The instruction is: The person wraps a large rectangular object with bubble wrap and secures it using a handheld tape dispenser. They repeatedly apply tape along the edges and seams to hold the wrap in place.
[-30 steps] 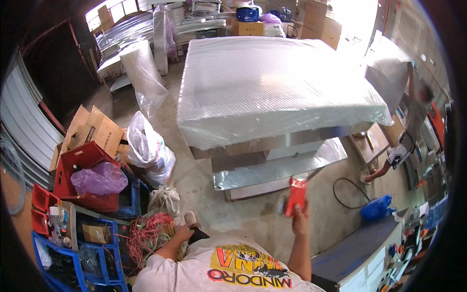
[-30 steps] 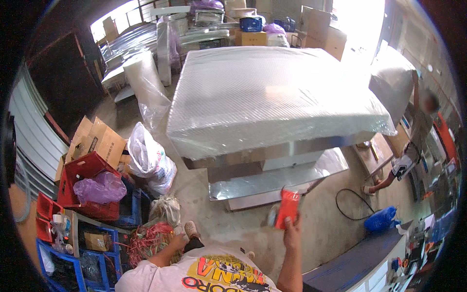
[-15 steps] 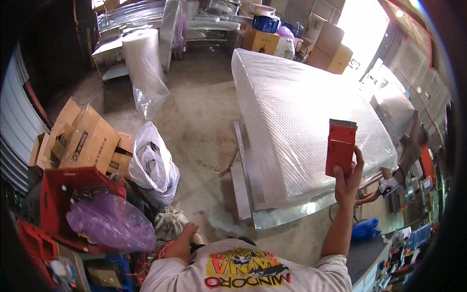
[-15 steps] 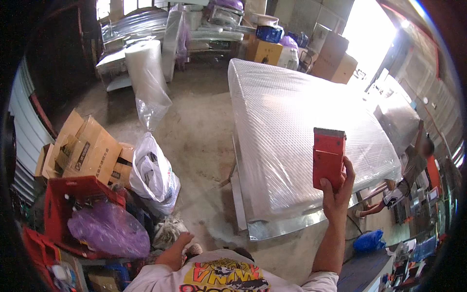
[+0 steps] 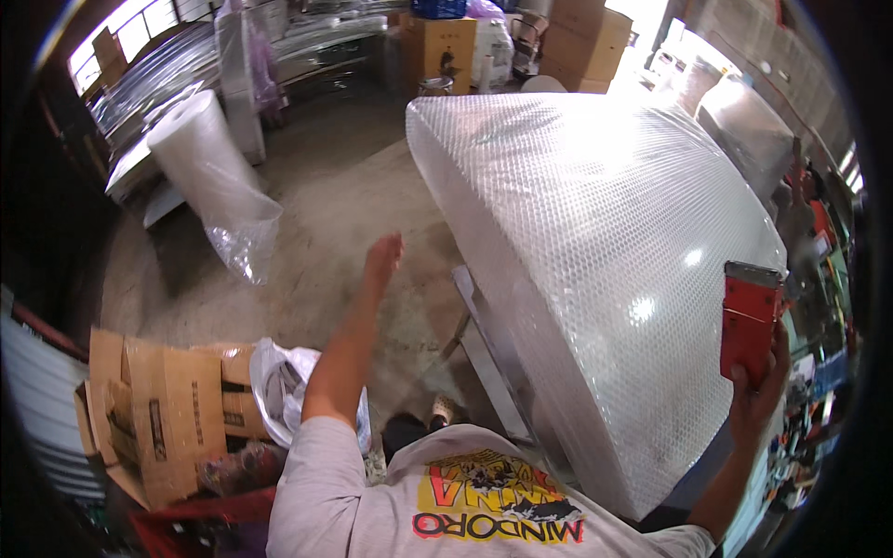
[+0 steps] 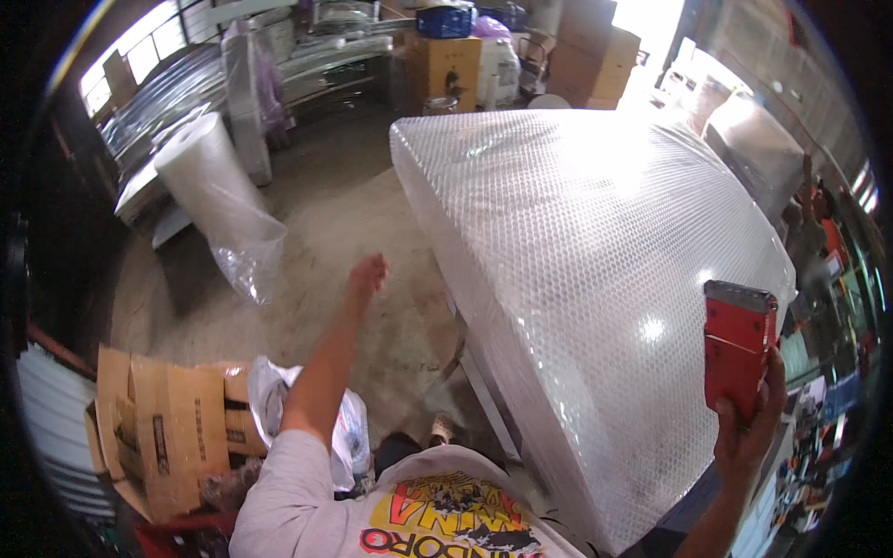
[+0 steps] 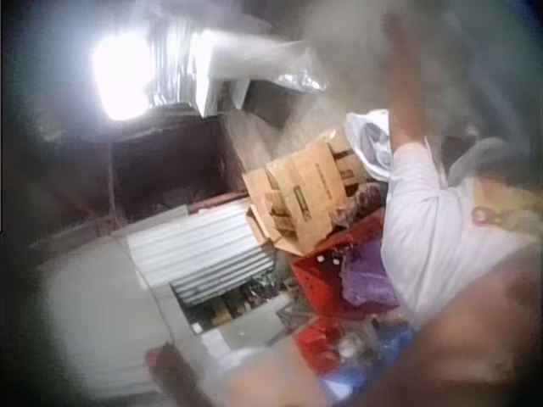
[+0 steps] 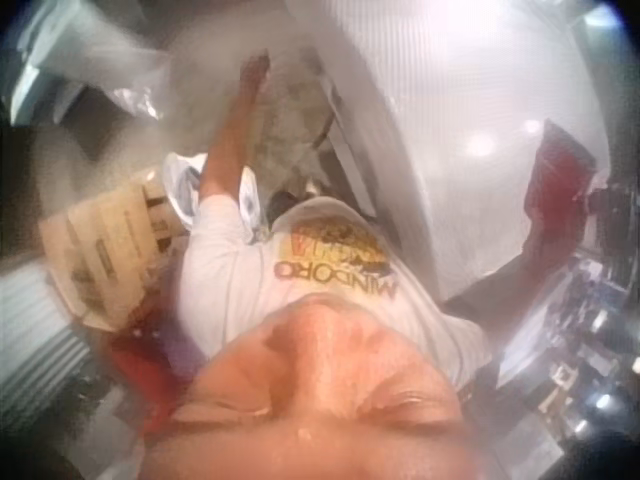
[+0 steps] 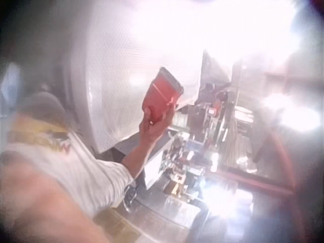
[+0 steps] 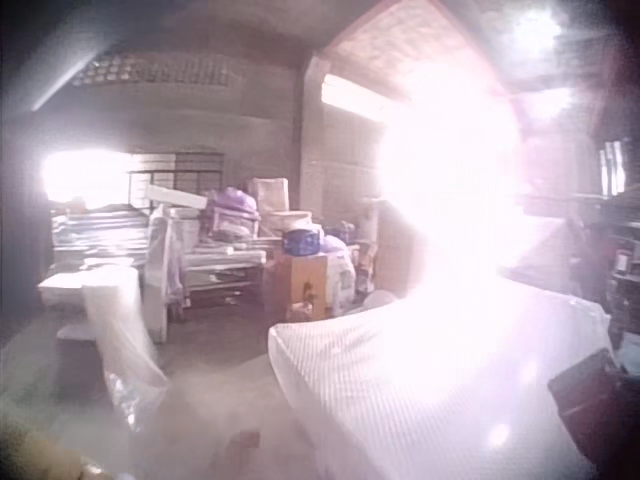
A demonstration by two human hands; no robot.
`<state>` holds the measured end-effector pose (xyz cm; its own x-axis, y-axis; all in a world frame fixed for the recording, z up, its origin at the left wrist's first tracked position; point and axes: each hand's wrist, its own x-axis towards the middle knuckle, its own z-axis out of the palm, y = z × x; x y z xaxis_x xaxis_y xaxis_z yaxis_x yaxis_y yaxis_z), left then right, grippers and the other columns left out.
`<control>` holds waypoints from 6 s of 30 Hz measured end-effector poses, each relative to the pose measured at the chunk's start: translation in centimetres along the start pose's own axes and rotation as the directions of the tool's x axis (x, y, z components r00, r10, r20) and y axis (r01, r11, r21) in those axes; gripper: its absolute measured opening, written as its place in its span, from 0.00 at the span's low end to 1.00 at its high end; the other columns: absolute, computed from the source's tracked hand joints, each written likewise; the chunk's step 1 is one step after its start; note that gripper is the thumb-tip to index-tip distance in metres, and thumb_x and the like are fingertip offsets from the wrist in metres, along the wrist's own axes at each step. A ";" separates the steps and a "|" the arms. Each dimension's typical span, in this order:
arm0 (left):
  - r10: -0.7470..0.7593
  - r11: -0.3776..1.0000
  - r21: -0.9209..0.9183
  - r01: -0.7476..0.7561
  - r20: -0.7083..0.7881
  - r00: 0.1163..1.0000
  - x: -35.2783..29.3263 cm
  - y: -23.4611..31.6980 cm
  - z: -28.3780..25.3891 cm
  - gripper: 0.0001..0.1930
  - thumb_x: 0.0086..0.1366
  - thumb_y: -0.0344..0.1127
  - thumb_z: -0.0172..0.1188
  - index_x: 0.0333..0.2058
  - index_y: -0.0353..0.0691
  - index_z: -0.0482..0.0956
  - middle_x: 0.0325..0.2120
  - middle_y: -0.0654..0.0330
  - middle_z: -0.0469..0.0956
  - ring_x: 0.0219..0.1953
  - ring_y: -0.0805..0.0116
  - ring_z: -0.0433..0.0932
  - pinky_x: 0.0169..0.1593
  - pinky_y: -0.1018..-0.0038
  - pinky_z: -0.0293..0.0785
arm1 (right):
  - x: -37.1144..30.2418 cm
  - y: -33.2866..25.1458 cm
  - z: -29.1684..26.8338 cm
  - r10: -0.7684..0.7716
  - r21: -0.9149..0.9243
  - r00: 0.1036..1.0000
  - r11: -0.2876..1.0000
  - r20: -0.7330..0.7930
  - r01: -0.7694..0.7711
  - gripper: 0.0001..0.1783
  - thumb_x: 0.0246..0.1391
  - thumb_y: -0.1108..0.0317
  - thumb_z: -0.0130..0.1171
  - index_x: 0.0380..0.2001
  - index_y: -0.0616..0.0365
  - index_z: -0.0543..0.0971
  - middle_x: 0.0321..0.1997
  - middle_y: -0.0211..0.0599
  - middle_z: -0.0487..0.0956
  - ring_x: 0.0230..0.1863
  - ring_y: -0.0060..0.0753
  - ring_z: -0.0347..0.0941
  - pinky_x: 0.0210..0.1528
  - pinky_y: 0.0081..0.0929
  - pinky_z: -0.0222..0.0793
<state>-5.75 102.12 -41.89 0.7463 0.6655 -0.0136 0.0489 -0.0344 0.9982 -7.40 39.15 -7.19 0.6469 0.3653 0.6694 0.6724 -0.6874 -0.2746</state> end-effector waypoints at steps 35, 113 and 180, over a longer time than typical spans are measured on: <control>-0.118 0.920 0.234 0.314 0.930 -0.349 34.9 23.9 10.1 0.23 0.69 0.50 0.60 0.48 0.33 0.73 0.36 0.62 0.79 0.32 0.79 0.77 0.33 0.78 0.76 | 23.6 -31.6 42.2 0.439 -0.025 0.477 0.715 -0.762 -0.699 0.40 0.62 0.60 0.63 0.68 0.68 0.57 0.62 0.50 0.70 0.58 0.35 0.72 0.61 0.29 0.66; -0.398 0.910 -0.363 -0.199 -0.634 -0.663 52.0 12.2 21.2 0.13 0.69 0.40 0.59 0.48 0.43 0.80 0.33 0.68 0.77 0.35 0.76 0.75 0.35 0.76 0.77 | 56.2 -38.2 100.2 0.454 0.084 -0.474 -0.650 -0.754 -0.756 0.35 0.55 0.57 0.64 0.63 0.58 0.65 0.27 0.44 0.82 0.32 0.49 0.80 0.55 0.45 0.68; -0.341 0.940 -0.283 -0.191 -0.756 -0.558 46.9 14.6 25.9 0.16 0.68 0.26 0.58 0.54 0.38 0.80 0.28 0.69 0.76 0.32 0.79 0.71 0.39 0.79 0.71 | 52.5 -35.2 97.6 0.365 0.117 -0.266 -0.382 -0.892 -0.917 0.37 0.53 0.61 0.68 0.62 0.63 0.66 0.31 0.46 0.81 0.33 0.51 0.79 0.54 0.48 0.70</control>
<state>47.22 113.53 -29.43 -0.9353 0.2041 -0.2889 -0.2844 0.0519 0.9573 38.04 143.78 -29.78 -0.2475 -0.9082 0.3375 -0.8078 0.0011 -0.5895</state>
